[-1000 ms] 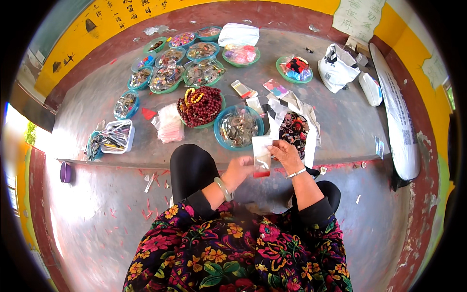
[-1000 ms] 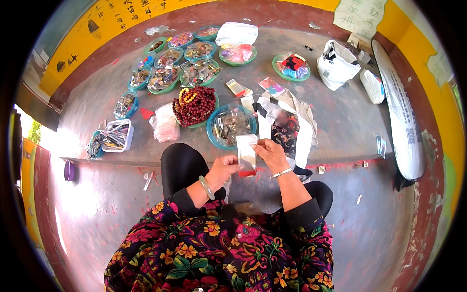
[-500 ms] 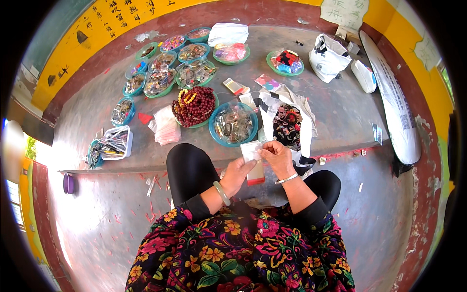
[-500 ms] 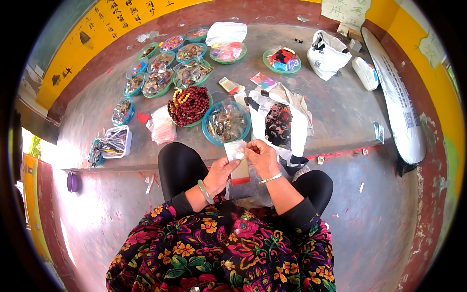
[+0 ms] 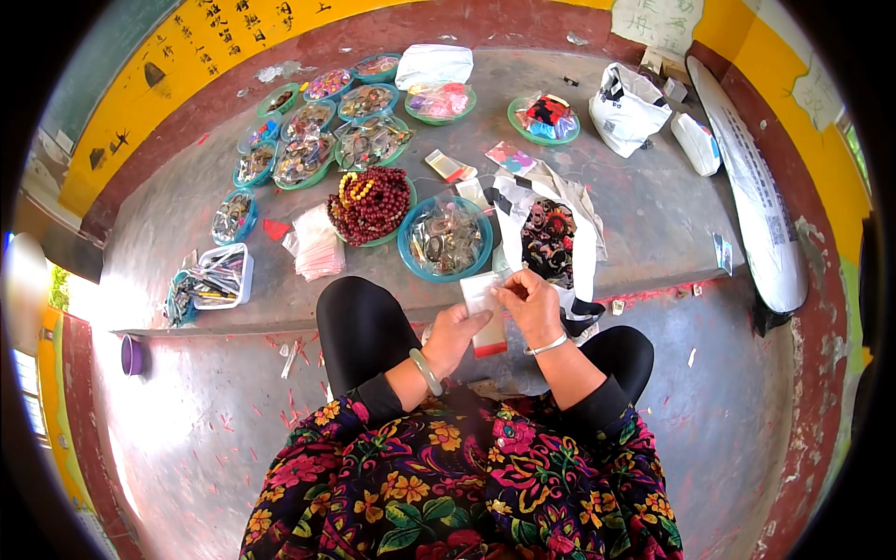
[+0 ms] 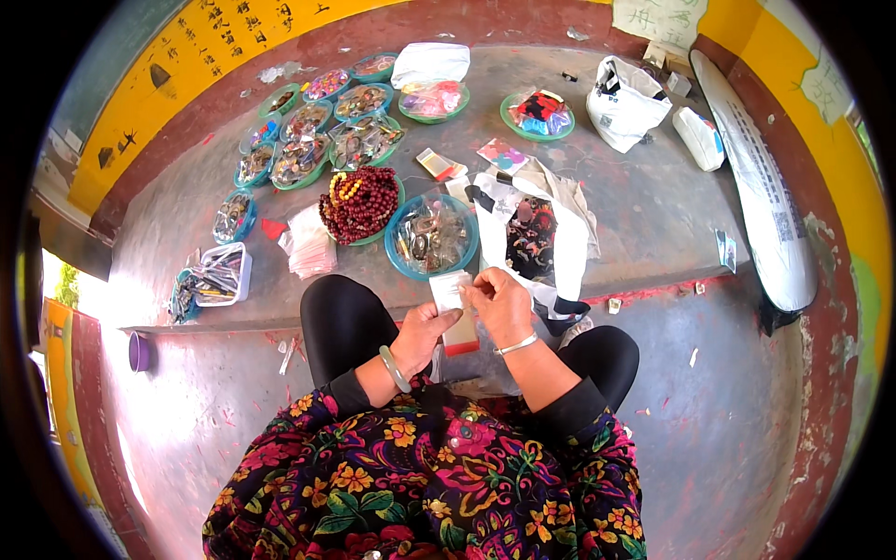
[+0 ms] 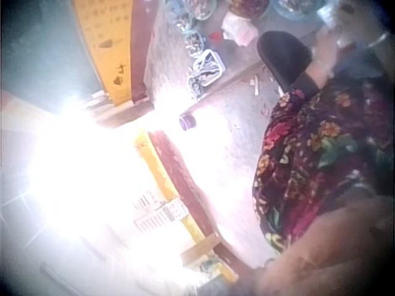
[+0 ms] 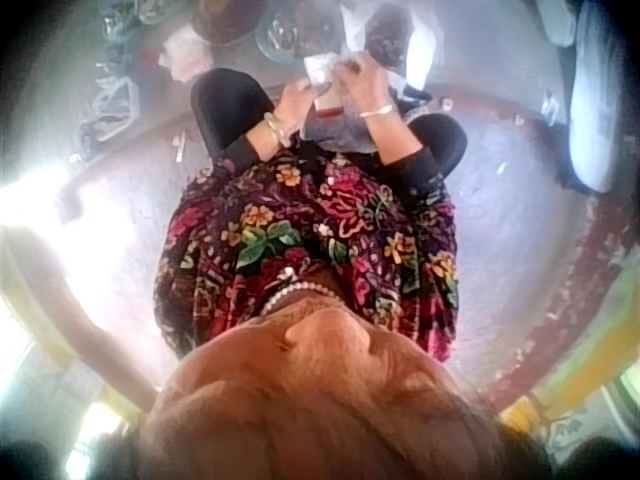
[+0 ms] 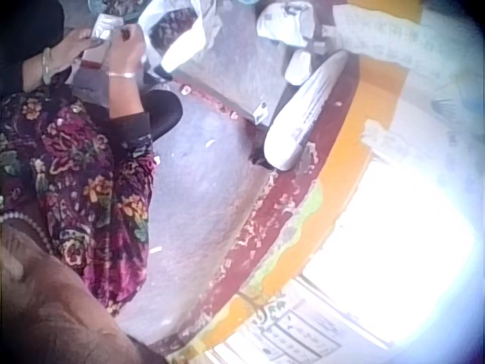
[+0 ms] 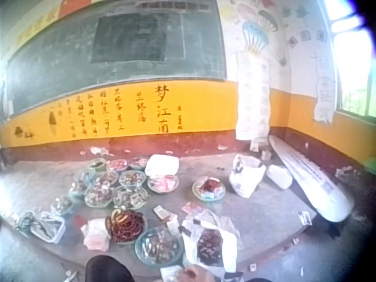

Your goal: The person sits on the floor surrounded by various containers of beads and jewelry supplies. They pick up small items, such as beads and elastic bands, from a white bag and the floor, then place them into small plastic bags or containers.

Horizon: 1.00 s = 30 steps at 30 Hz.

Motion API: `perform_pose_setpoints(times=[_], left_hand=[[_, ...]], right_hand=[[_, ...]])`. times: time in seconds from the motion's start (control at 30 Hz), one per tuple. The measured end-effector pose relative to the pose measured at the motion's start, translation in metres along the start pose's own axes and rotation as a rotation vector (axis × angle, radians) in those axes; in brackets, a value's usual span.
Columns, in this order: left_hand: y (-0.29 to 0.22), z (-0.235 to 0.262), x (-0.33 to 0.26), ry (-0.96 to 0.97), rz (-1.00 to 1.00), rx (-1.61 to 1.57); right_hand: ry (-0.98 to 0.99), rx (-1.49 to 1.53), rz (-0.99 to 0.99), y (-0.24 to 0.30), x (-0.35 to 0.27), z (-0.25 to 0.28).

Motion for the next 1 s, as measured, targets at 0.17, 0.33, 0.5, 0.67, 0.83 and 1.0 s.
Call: perform_pose_setpoints(times=[0.17, 0.33, 0.5, 0.67, 0.83, 1.0], left_hand=[[0.004, 0.003, 0.002, -0.021, -0.001, 0.014], [0.005, 0.003, 0.002, -0.003, -0.005, 0.034], [0.011, 0.004, 0.003, 0.026, 0.052, -0.005], [0.011, -0.005, -0.001, 0.064, 0.174, -0.225], [0.008, -0.006, -0.004, 0.057, 0.210, -0.313], [-0.002, -0.013, -0.008, 0.065, 0.247, -0.415]], right_hand=[[-0.001, 0.033, -0.039, -0.003, -0.001, -0.003], [0.065, 0.215, -0.051, -0.021, 0.002, -0.010], [0.066, 0.298, -0.041, -0.018, 0.001, -0.010], [0.013, 0.125, -0.013, -0.015, 0.000, -0.007], [-0.113, -0.297, 0.463, 0.027, -0.008, 0.002], [-0.148, -0.638, 0.793, 0.071, -0.027, -0.002]])
Point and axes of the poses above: each hand's wrist, its own x-axis towards the middle knuckle, its own z-axis out of the back of the hand, y = z × x, the point moved 8 cm from there along x, towards the middle knuckle
